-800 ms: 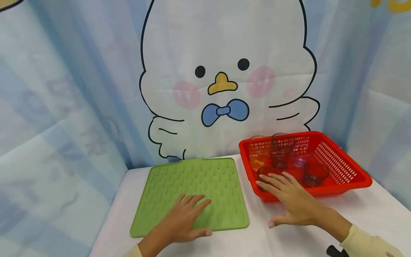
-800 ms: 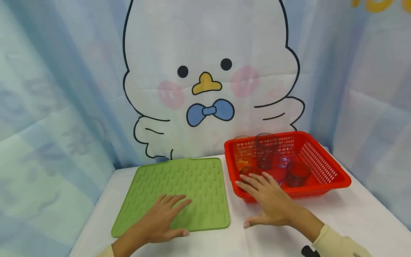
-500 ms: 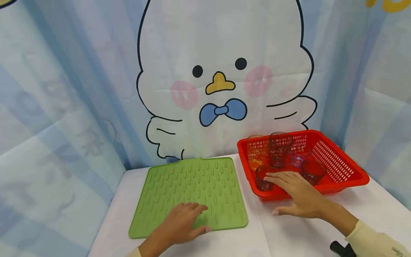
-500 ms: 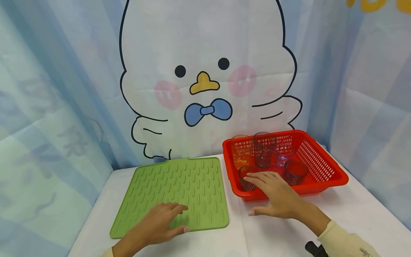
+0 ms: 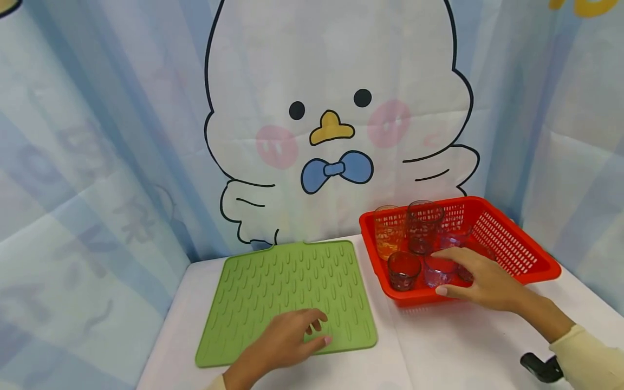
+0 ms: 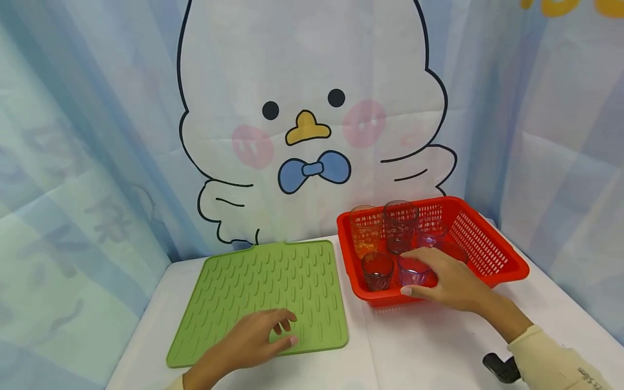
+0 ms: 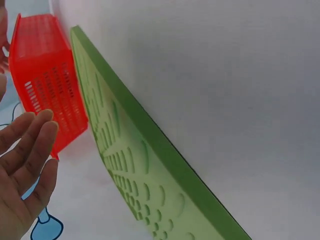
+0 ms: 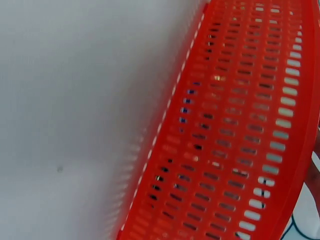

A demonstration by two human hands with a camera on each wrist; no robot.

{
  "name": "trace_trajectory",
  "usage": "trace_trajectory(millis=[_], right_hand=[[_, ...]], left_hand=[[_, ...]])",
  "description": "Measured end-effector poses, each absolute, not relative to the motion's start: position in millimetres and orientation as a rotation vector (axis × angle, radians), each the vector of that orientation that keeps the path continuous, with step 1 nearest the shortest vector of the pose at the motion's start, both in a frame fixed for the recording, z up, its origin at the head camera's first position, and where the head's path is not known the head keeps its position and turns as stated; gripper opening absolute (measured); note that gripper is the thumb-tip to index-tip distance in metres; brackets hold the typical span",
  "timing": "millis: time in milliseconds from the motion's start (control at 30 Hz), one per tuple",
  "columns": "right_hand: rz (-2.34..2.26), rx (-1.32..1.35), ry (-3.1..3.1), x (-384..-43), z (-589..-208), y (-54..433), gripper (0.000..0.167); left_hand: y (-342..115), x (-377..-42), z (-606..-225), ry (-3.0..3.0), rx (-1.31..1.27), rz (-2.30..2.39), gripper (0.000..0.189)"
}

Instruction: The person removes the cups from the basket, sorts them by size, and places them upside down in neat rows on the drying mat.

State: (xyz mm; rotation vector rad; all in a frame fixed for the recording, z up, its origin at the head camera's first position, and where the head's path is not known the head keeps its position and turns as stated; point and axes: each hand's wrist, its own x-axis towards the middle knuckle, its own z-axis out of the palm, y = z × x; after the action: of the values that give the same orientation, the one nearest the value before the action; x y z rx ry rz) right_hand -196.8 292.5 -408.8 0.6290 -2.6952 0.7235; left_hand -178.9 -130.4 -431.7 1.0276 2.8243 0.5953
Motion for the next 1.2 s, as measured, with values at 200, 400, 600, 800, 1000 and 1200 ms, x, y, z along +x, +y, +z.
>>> trace_trajectory(millis=[200,400,600,800,1000,1200], right_hand=[[0.735,0.581,-2.665,-202.7,-406.4,314.0,0.057],[0.827,0.514,-2.692,-210.1,-403.8,335.8,0.056],[0.924,0.426,-2.744,-218.2,-403.9,356.4,0.065],[0.933,0.346,-2.848,-230.0,-407.7,376.7,0.078],[0.967,0.343,-2.925,-242.9,-414.6,381.7,0.088],[0.977,0.382,-2.998,-248.3,-417.0,384.5,0.093]], left_hand=[[-116.2,-182.2,-431.4,2.813,1.004,0.742,0.038],[-100.6,-187.0,-427.9,2.787,0.98,0.884,0.037],[-87.2,-191.6,-424.5,2.758,0.984,0.963,0.036],[-75.1,-196.5,-421.2,2.745,0.998,1.015,0.036],[-69.4,-199.4,-413.9,2.726,0.977,1.071,0.036],[-60.4,-206.1,-410.8,2.715,1.028,1.129,0.036]])
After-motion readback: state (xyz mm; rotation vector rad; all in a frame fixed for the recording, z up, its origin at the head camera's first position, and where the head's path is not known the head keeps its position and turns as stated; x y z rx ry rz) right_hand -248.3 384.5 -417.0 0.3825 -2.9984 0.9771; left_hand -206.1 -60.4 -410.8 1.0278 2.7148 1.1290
